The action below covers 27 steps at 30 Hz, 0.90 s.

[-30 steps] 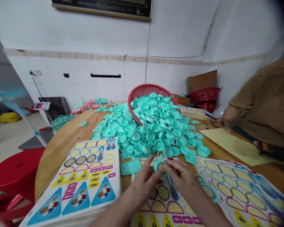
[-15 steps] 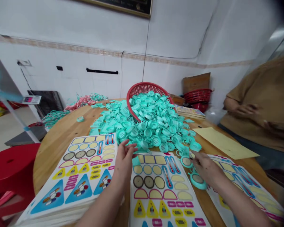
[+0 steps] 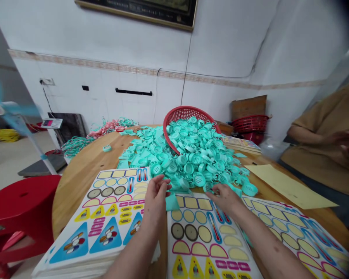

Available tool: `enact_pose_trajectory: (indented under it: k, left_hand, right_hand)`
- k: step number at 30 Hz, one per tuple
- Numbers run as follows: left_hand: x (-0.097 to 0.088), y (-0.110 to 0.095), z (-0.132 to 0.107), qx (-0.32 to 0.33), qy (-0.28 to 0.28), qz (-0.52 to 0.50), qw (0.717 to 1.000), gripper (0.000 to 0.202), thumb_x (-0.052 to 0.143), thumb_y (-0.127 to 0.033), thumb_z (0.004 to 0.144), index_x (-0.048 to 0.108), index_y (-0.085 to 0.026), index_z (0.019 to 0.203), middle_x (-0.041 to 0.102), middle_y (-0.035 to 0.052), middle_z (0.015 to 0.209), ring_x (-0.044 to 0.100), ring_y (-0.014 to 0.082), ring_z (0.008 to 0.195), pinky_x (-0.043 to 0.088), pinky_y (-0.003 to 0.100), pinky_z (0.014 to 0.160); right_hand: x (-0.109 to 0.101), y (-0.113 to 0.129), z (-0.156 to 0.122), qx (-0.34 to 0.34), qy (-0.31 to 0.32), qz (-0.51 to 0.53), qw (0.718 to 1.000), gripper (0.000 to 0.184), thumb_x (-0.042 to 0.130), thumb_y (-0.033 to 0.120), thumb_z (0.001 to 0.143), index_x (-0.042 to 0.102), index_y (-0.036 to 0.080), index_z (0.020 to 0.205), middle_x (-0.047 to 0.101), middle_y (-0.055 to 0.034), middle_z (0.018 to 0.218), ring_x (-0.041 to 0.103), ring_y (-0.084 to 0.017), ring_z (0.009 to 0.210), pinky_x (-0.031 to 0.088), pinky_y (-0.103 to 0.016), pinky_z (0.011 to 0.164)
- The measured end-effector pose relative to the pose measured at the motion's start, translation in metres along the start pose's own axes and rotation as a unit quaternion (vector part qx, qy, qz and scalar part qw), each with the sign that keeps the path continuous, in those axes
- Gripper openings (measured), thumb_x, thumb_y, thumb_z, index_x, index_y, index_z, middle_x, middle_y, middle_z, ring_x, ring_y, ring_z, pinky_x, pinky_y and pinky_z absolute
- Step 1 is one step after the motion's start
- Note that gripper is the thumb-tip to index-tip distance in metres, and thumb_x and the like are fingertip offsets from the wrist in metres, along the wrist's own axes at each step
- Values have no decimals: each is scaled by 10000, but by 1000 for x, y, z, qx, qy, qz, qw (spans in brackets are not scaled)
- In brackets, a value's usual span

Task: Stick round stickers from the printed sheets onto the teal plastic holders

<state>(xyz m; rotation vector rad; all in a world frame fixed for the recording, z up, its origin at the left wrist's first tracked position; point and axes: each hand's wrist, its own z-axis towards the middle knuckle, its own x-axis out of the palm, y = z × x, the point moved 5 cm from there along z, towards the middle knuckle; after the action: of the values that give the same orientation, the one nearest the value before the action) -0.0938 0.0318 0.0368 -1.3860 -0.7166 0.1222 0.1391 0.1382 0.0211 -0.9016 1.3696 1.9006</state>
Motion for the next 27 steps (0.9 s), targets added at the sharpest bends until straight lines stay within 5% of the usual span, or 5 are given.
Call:
enact_pose_trajectory:
  k: [6, 12, 19, 22, 27]
  left_hand:
    - [9, 8, -3, -42, 39, 18, 998, 296, 673, -328, 693, 571, -158, 913, 662, 50, 825, 612, 132, 680, 448, 246, 603]
    - [23, 13, -17, -81, 112, 11, 990, 336, 677, -376, 708, 593, -144, 936, 661, 99, 906, 636, 184, 775, 501, 303, 654]
    - [41, 15, -38, -107, 318, -16, 942, 732, 776, -330, 635, 476, -260, 1299, 494, 137, 1349, 550, 262, 1122, 463, 379, 887]
    - [45, 11, -40, -94, 365, 4, 926, 438, 735, -349, 681, 648, -216, 1090, 673, 78, 1092, 609, 208, 992, 442, 332, 887]
    - [38, 26, -30, -147, 267, 38, 952, 379, 749, -458, 616, 639, -162, 826, 657, 3, 666, 589, 126, 566, 449, 251, 561]
  right_hand:
    - [4, 7, 6, 2, 13, 83, 996, 244, 661, 329, 640, 505, 215, 491, 454, 15, 609, 465, -159, 605, 317, -270, 572]
    - [-42, 25, -18, 39, 66, 252, 965, 335, 498, 529, 815, 479, 221, 682, 303, 78, 530, 278, -102, 470, 248, -240, 474]
    - [-21, 76, -66, 117, 225, 532, 807, 300, 668, 405, 754, 514, 172, 643, 326, 68, 597, 231, -69, 515, 222, -208, 481]
    - [-4, 80, -69, 127, 217, 520, 816, 284, 681, 420, 730, 550, 173, 680, 362, 61, 611, 270, -77, 535, 241, -208, 491]
    - [5, 73, -64, 117, 170, 434, 877, 375, 587, 568, 770, 531, 203, 705, 240, 87, 535, 205, -89, 496, 190, -224, 465]
